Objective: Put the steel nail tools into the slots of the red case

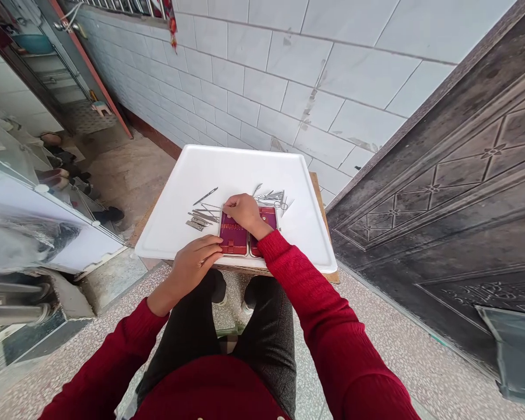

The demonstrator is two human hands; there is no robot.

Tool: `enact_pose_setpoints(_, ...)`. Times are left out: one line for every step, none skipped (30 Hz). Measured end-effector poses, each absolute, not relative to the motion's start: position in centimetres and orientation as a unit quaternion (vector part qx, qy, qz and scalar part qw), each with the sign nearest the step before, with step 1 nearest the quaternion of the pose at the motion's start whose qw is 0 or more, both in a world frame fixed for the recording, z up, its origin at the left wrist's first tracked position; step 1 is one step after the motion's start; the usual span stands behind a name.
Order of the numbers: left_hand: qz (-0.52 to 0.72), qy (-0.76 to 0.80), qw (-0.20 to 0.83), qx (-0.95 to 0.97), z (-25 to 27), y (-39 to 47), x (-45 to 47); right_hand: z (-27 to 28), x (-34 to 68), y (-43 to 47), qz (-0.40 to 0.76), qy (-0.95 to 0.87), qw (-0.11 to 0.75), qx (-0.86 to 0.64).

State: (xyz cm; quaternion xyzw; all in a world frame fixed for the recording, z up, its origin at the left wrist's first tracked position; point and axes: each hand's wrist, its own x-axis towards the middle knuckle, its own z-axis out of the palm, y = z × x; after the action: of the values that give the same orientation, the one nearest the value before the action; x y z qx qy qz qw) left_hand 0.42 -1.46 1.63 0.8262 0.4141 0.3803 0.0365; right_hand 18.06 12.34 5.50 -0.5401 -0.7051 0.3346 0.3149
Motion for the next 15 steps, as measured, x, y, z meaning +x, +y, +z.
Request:
enact_pose_setpoints(0.383, 0.412, 0.032, 0.826, 1.59, -1.47, 0.43, 5.43, 18.06, 12.34, 0.340, -0.700, 0.320, -0.541)
enact_pose_setpoints(0.385, 0.410, 0.029, 0.826, 1.55, -1.49, 0.44, 5.39, 18.05, 12.31, 0.342, -0.698, 0.323, -0.541)
enact_pose_setpoints(0.385, 0.410, 0.029, 0.827, 1.51, -1.49, 0.44, 5.35, 18.03, 12.27, 0.341, -0.698, 0.325, -0.540)
enact_pose_setpoints(0.384, 0.410, 0.029, 0.827, 1.47, -1.50, 0.44, 5.33, 18.01, 12.22, 0.337, -0.699, 0.326, -0.539)
enact_pose_setpoints(0.385, 0.410, 0.030, 0.827, 1.44, -1.49, 0.43, 5.31, 17.99, 12.17, 0.332, -0.703, 0.326, -0.539)
enact_pose_setpoints(0.385, 0.410, 0.030, 0.827, 1.42, -1.49, 0.43, 5.29, 17.98, 12.11, 0.325, -0.706, 0.324, -0.539)
enact_pose_setpoints(0.384, 0.410, 0.030, 0.827, 1.41, -1.49, 0.42, 5.27, 17.96, 12.06, 0.318, -0.710, 0.323, -0.539)
enact_pose_setpoints(0.383, 0.410, 0.029, 0.827, 1.42, -1.49, 0.42, 5.24, 17.95, 12.02, 0.312, -0.712, 0.322, -0.541)
enact_pose_setpoints(0.382, 0.410, 0.029, 0.828, 1.43, -1.49, 0.41, 5.21, 17.94, 12.00, 0.306, -0.713, 0.321, -0.543)
enact_pose_setpoints(0.381, 0.410, 0.030, 0.828, 1.45, -1.50, 0.41, 5.17, 17.93, 11.98, 0.303, -0.714, 0.319, -0.545)
enact_pose_setpoints(0.379, 0.410, 0.031, 0.829, 1.48, -1.51, 0.40, 5.13, 17.93, 11.97, 0.302, -0.714, 0.317, -0.547)
enact_pose_setpoints(0.378, 0.411, 0.033, 0.829, 1.51, -1.53, 0.40, 5.09, 17.93, 11.97, 0.303, -0.714, 0.314, -0.548)
enact_pose_setpoints(0.377, 0.411, 0.033, 0.829, 1.54, -1.54, 0.40, 5.05, 17.93, 11.97, 0.303, -0.715, 0.312, -0.548)
enact_pose_setpoints(0.376, 0.411, 0.033, 0.830, 1.57, -1.55, 0.40, 5.02, 17.93, 11.98, 0.302, -0.716, 0.310, -0.548)
enact_pose_setpoints(0.376, 0.410, 0.032, 0.830, 1.59, -1.56, 0.40, 4.99, 17.94, 11.98, 0.299, -0.718, 0.309, -0.547)
